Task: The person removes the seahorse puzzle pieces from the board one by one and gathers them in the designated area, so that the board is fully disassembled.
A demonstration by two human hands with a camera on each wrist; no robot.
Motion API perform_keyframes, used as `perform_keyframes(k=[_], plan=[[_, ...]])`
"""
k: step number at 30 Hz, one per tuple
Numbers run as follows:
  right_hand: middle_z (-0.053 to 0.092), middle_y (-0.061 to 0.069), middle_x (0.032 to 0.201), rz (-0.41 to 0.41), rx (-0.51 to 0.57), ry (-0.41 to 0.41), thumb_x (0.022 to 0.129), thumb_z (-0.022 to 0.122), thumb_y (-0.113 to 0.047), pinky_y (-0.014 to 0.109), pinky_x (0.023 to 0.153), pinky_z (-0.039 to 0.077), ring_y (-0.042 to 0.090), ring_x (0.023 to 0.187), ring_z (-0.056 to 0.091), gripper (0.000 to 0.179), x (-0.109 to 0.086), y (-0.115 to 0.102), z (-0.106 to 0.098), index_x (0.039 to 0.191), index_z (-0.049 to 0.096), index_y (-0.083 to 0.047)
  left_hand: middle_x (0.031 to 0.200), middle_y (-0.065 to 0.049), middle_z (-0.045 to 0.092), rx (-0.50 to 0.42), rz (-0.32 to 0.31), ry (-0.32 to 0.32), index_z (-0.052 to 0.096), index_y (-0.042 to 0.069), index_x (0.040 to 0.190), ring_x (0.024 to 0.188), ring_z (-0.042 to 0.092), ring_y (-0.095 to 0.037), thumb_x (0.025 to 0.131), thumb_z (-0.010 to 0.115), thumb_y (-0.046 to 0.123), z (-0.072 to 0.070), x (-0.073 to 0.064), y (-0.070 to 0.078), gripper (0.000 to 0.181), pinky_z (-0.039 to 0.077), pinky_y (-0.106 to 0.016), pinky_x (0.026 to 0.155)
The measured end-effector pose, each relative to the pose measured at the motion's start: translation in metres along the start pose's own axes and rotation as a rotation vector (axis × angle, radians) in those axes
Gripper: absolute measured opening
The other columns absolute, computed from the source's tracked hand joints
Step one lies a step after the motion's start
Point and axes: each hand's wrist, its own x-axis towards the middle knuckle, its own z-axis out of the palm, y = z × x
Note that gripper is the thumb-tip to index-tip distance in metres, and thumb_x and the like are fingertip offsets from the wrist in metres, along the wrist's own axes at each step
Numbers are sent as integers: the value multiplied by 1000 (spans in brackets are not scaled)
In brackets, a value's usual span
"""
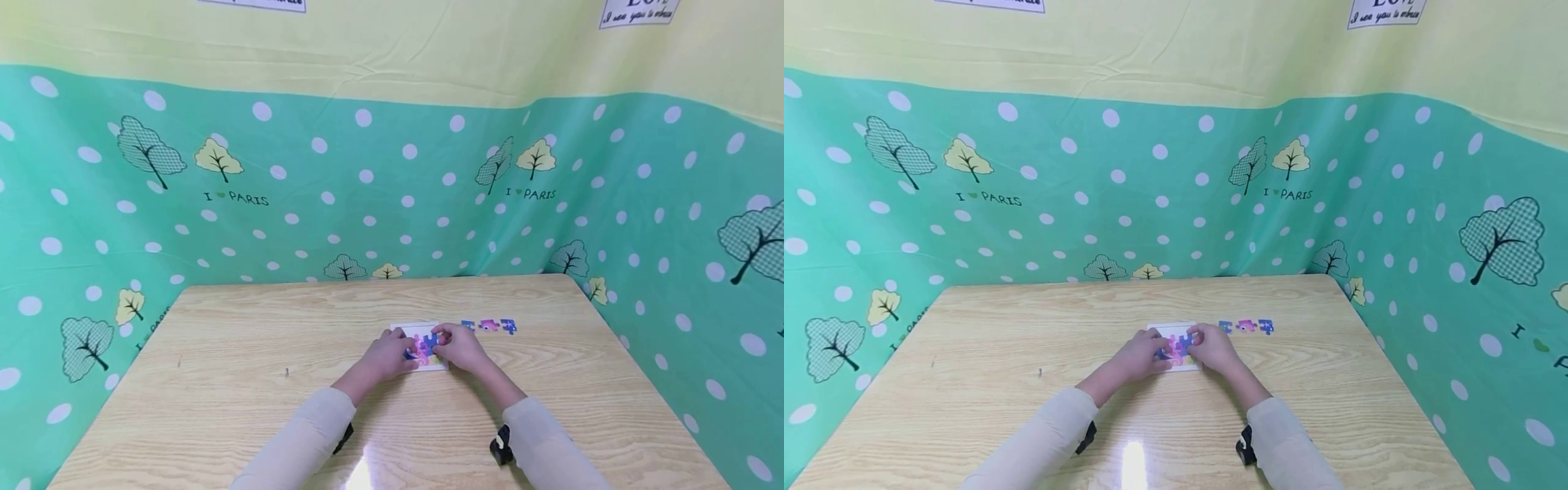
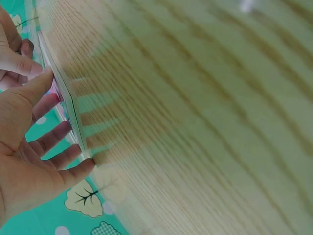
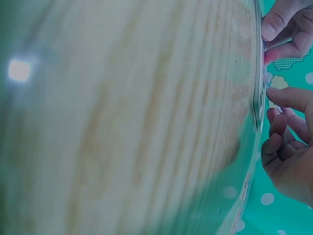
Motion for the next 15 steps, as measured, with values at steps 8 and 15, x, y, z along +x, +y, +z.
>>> perform_keyframes(k=[8, 15], plan=[[57, 3, 80, 12, -24, -4, 78, 71, -6, 24, 52, 44, 14, 64, 50, 33, -1, -3, -2, 110, 64, -8, 115, -4, 54, -13, -16, -14, 65, 20, 110, 104, 49, -23, 86, 65, 38, -1, 0, 0, 30, 49, -39, 88], [57, 4, 83, 35, -23, -12, 80, 71, -9, 24, 51, 45, 14, 62, 51, 34, -1, 0, -4, 113, 63, -10, 114, -3, 55, -19, -13, -16, 65, 21, 108, 105, 50, -23, 85, 66, 38, 1, 1, -2, 29, 49, -39, 88]])
